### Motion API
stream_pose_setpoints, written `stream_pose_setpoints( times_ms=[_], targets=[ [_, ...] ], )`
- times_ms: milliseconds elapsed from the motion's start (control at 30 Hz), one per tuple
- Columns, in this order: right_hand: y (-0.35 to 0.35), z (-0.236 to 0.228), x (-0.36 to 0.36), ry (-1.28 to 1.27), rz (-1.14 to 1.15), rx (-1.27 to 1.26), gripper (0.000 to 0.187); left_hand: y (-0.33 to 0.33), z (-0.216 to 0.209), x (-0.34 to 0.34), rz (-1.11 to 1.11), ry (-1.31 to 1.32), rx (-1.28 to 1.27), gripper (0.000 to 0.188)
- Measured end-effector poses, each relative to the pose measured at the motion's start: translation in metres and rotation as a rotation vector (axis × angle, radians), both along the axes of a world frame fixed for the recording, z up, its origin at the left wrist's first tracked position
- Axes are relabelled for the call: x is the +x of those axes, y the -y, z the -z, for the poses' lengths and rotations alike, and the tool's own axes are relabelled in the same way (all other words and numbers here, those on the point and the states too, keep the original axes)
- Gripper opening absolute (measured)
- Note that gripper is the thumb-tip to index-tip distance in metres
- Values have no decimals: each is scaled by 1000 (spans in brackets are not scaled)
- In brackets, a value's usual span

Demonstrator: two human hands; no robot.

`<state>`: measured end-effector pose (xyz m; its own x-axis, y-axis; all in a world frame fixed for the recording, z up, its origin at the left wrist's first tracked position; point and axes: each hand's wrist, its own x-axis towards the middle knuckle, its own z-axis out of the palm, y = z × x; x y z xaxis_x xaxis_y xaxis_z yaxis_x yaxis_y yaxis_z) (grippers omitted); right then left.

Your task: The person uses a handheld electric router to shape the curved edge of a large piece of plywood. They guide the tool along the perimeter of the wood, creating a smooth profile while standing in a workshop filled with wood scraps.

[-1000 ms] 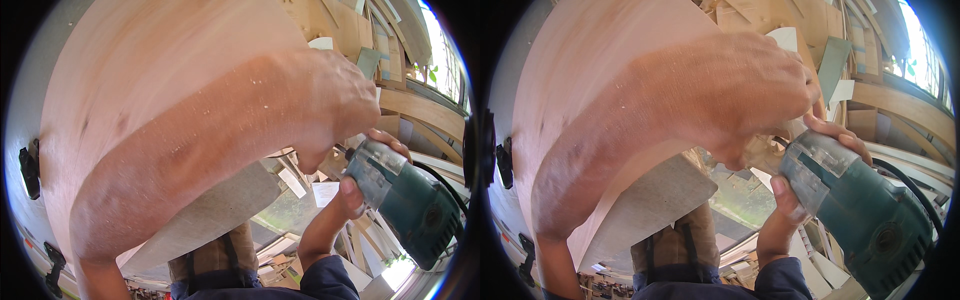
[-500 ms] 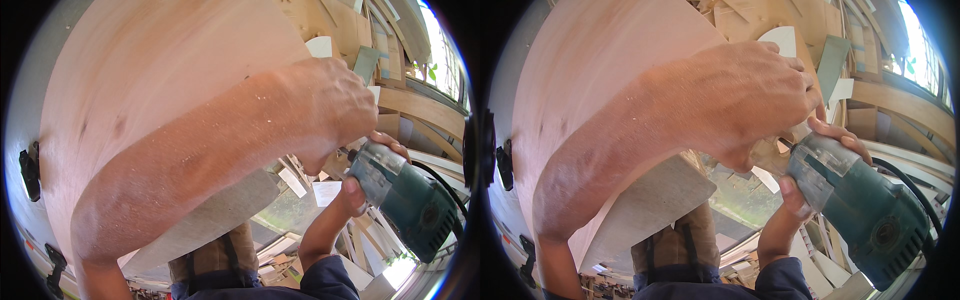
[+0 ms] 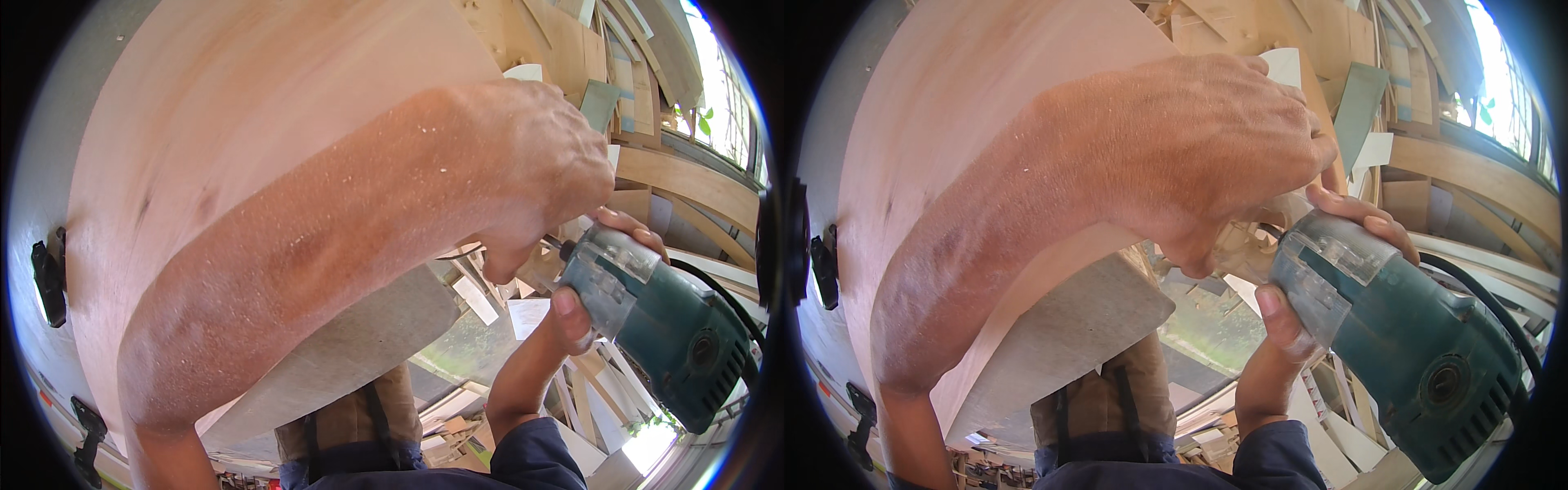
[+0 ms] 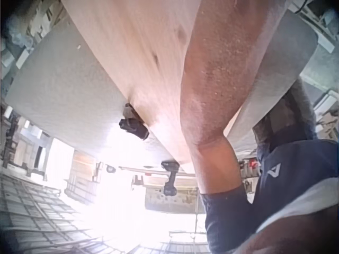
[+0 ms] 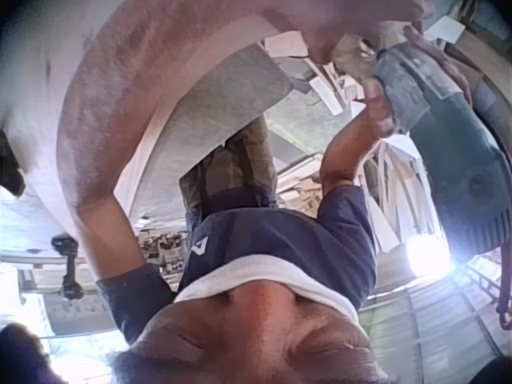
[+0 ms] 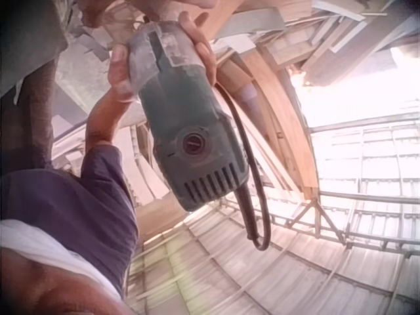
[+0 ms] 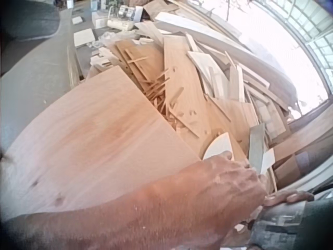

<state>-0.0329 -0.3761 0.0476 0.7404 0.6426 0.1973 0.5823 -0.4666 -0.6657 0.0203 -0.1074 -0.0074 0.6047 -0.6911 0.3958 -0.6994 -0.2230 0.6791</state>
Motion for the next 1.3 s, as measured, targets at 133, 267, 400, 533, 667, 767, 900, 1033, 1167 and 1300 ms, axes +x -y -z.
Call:
stream_pose_setpoints(
  times_ms=[133, 267, 400, 533, 667, 767, 900, 1033, 1167, 1300],
  targets=[
    [-7, 7, 0, -10, 25, 54, 101, -7, -4, 0, -13, -42, 38, 75],
    [-10, 6, 1, -17, 36, 68, 101, -8, -3, 3, 11, -56, 27, 77],
    [-17, 13, 1, -8, 63, 115, 101, -12, -2, 6, 30, -61, 8, 78],
    [-24, 18, -3, -10, 117, 151, 99, -13, -2, 7, 37, -78, -17, 77],
    [-34, 12, -13, -11, 202, 236, 96, -10, -14, 5, 37, -97, -30, 77],
    [-47, 7, -17, 14, 232, 306, 95, -8, -22, 5, 43, -115, -26, 76],
    [-59, 2, -18, -2, 235, 304, 93, -15, -25, 6, 48, -141, -38, 76],
    [-53, -10, -14, -48, 115, 217, 95, -19, -25, 9, 68, -203, -47, 75],
    [-51, -4, -11, -31, 48, 224, 92, -27, -17, 20, 131, -312, -102, 75],
    [-34, 1, -46, 55, 255, 278, 90, -31, -5, 29, 153, -379, -83, 75]
  ],
)
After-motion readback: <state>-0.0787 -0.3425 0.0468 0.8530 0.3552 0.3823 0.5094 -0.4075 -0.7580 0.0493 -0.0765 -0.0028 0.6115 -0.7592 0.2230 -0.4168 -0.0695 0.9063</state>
